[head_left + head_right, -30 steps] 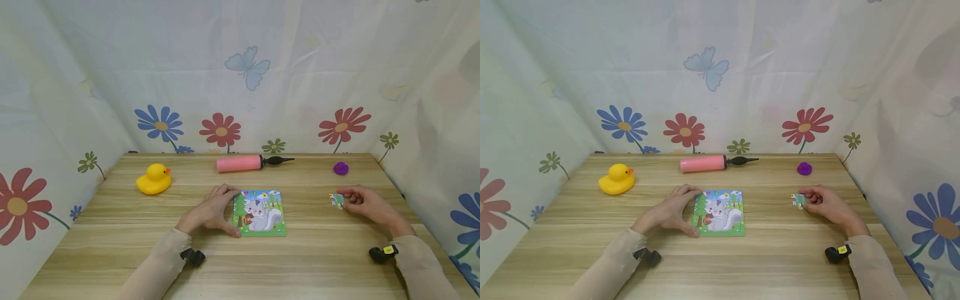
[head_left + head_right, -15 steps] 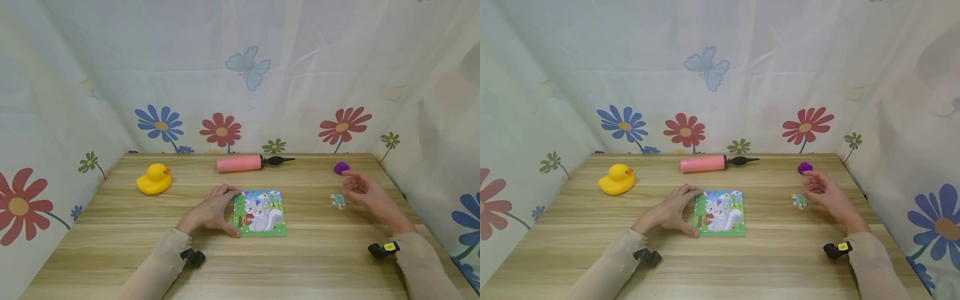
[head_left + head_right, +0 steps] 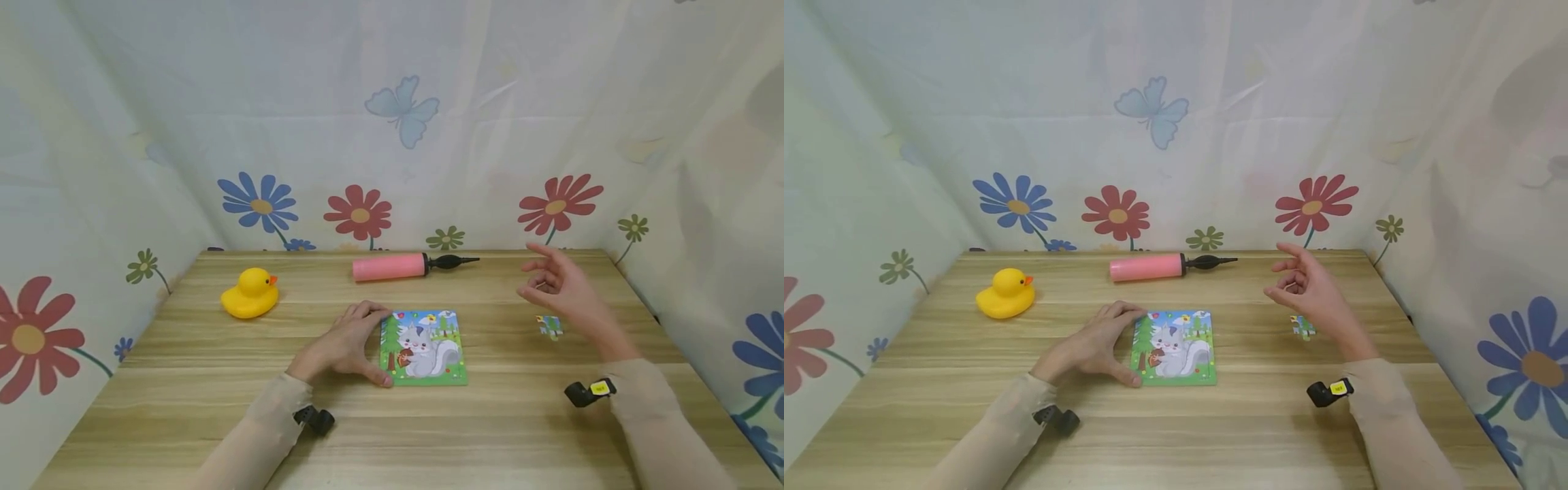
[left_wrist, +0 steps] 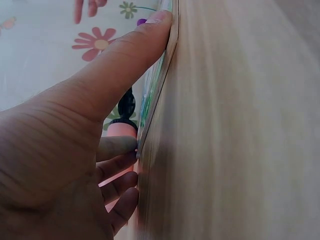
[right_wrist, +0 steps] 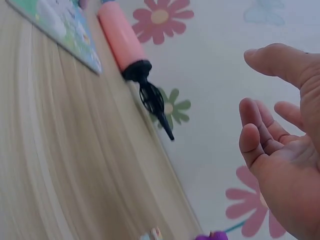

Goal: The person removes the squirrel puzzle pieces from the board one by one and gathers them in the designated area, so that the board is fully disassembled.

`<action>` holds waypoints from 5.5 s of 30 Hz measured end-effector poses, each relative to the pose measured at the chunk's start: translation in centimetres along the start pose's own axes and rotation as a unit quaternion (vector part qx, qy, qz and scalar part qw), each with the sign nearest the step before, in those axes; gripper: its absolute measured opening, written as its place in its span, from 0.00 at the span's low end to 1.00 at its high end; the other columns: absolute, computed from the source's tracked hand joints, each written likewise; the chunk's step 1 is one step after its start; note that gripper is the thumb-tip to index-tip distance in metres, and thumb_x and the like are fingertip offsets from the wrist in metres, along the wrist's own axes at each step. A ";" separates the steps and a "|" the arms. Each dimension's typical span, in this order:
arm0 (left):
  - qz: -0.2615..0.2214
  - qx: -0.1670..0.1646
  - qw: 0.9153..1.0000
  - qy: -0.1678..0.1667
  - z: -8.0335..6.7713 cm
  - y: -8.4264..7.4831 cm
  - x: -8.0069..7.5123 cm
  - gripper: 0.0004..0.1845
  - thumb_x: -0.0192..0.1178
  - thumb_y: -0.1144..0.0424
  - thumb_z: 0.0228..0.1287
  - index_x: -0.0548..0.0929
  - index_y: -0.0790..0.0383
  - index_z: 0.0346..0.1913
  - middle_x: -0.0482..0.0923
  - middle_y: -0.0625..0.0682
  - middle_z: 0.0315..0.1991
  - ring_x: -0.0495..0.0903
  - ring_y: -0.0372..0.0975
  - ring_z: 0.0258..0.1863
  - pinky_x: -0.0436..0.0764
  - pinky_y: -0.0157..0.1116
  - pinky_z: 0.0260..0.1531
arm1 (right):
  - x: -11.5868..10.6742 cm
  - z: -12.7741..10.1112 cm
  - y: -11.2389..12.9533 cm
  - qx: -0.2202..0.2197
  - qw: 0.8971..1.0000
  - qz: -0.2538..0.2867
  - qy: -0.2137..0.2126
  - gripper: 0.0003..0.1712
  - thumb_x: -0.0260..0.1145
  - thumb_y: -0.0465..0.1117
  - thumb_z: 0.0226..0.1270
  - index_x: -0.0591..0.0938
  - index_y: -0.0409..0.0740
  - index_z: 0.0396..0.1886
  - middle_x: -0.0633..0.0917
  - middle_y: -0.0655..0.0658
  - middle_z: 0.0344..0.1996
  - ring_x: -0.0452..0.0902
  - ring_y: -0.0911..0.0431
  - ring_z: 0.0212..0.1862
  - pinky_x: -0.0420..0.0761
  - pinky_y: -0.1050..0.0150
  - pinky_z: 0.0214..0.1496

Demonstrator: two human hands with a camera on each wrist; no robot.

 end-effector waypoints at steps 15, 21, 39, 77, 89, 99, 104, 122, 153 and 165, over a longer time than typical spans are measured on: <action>0.010 0.000 1.000 -0.001 0.1 0.2 0.2 0.72 0.90 0.33 0.43 0.65 0.63 0.87 0.62 0.59 0.83 0.59 0.56 0.83 0.60 0.64 0.83 | 6.8 1.4 1.0 -0.013 0.997 0.037 0.067 0.43 0.77 0.31 0.75 0.68 0.41 0.84 0.82 0.29 0.62 0.85 0.52 0.51 0.86 0.68 0.49; 0.011 0.001 1.000 0.000 0.2 0.1 0.1 0.72 0.90 0.33 0.44 0.65 0.63 0.87 0.62 0.59 0.83 0.59 0.56 0.82 0.59 0.64 0.83 | 9.1 1.2 0.1 -0.012 0.995 0.041 0.095 0.38 0.74 0.26 0.74 0.71 0.34 0.80 0.82 0.24 0.60 0.86 0.50 0.50 0.85 0.69 0.49; 0.003 0.007 1.000 -0.003 0.0 0.1 0.2 0.71 0.90 0.35 0.43 0.65 0.64 0.86 0.62 0.59 0.83 0.60 0.56 0.82 0.60 0.64 0.83 | 12.8 0.1 -2.5 0.023 0.983 -0.009 0.184 0.34 0.84 0.38 0.68 0.83 0.36 0.71 0.88 0.39 0.48 0.78 0.53 0.38 0.80 0.69 0.38; 0.008 0.003 1.000 -0.002 0.0 0.1 0.1 0.72 0.90 0.34 0.43 0.64 0.63 0.87 0.61 0.60 0.84 0.59 0.57 0.82 0.58 0.64 0.84 | 14.1 -0.6 -2.0 -0.019 0.968 -0.094 0.233 0.27 0.82 0.46 0.72 0.88 0.54 0.68 0.77 0.44 0.51 0.71 0.50 0.51 0.76 0.60 0.53; 0.008 0.005 1.000 0.000 -0.1 0.1 0.1 0.72 0.90 0.33 0.44 0.64 0.63 0.87 0.61 0.59 0.84 0.59 0.56 0.82 0.59 0.65 0.83 | 13.9 -0.8 -2.0 -0.006 0.969 -0.071 0.237 0.26 0.80 0.43 0.75 0.88 0.54 0.70 0.77 0.44 0.49 0.72 0.49 0.49 0.75 0.64 0.48; 0.011 0.005 1.000 -0.003 0.0 0.3 0.2 0.72 0.90 0.33 0.43 0.64 0.62 0.87 0.61 0.59 0.84 0.58 0.56 0.83 0.59 0.65 0.83 | 13.8 -0.8 -1.9 -0.006 0.969 -0.077 0.233 0.26 0.79 0.44 0.75 0.88 0.55 0.70 0.78 0.45 0.50 0.72 0.50 0.47 0.75 0.64 0.47; 0.009 0.006 1.000 -0.004 0.0 0.2 0.2 0.72 0.90 0.33 0.43 0.64 0.62 0.87 0.61 0.59 0.84 0.59 0.56 0.83 0.59 0.65 0.83 | 13.5 -0.7 -2.1 -0.008 0.972 -0.069 0.223 0.26 0.80 0.44 0.74 0.88 0.54 0.69 0.78 0.45 0.47 0.73 0.50 0.46 0.76 0.65 0.47; 0.004 0.009 1.000 -0.004 0.1 -0.1 0.3 0.71 0.90 0.34 0.44 0.65 0.62 0.87 0.62 0.59 0.83 0.60 0.56 0.82 0.60 0.64 0.82 | 8.3 0.0 -0.1 -0.047 0.986 -0.046 0.156 0.28 0.75 0.34 0.75 0.85 0.48 0.73 0.80 0.43 0.48 0.73 0.49 0.42 0.76 0.64 0.40; 0.004 -0.006 1.000 0.000 -0.1 0.3 0.1 0.71 0.90 0.35 0.45 0.64 0.62 0.87 0.61 0.59 0.84 0.59 0.57 0.83 0.59 0.64 0.83 | -2.7 -3.6 -0.2 -0.036 0.992 -0.094 0.070 0.26 0.72 0.32 0.79 0.82 0.39 0.74 0.77 0.43 0.41 0.74 0.53 0.41 0.79 0.66 0.38; 0.002 0.001 1.000 0.000 0.0 0.3 0.2 0.72 0.90 0.34 0.44 0.64 0.62 0.87 0.60 0.59 0.84 0.58 0.56 0.83 0.60 0.65 0.82 | -3.8 -7.0 -4.1 -0.007 0.993 -0.090 0.079 0.27 0.72 0.28 0.77 0.80 0.32 0.73 0.82 0.40 0.42 0.78 0.56 0.40 0.84 0.66 0.38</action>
Point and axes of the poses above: each hand's wrist, its own z-axis towards the middle knuckle, its own x-axis out of the palm, y = z × x, the point moved 5 cm from there along z, towards the middle knuckle
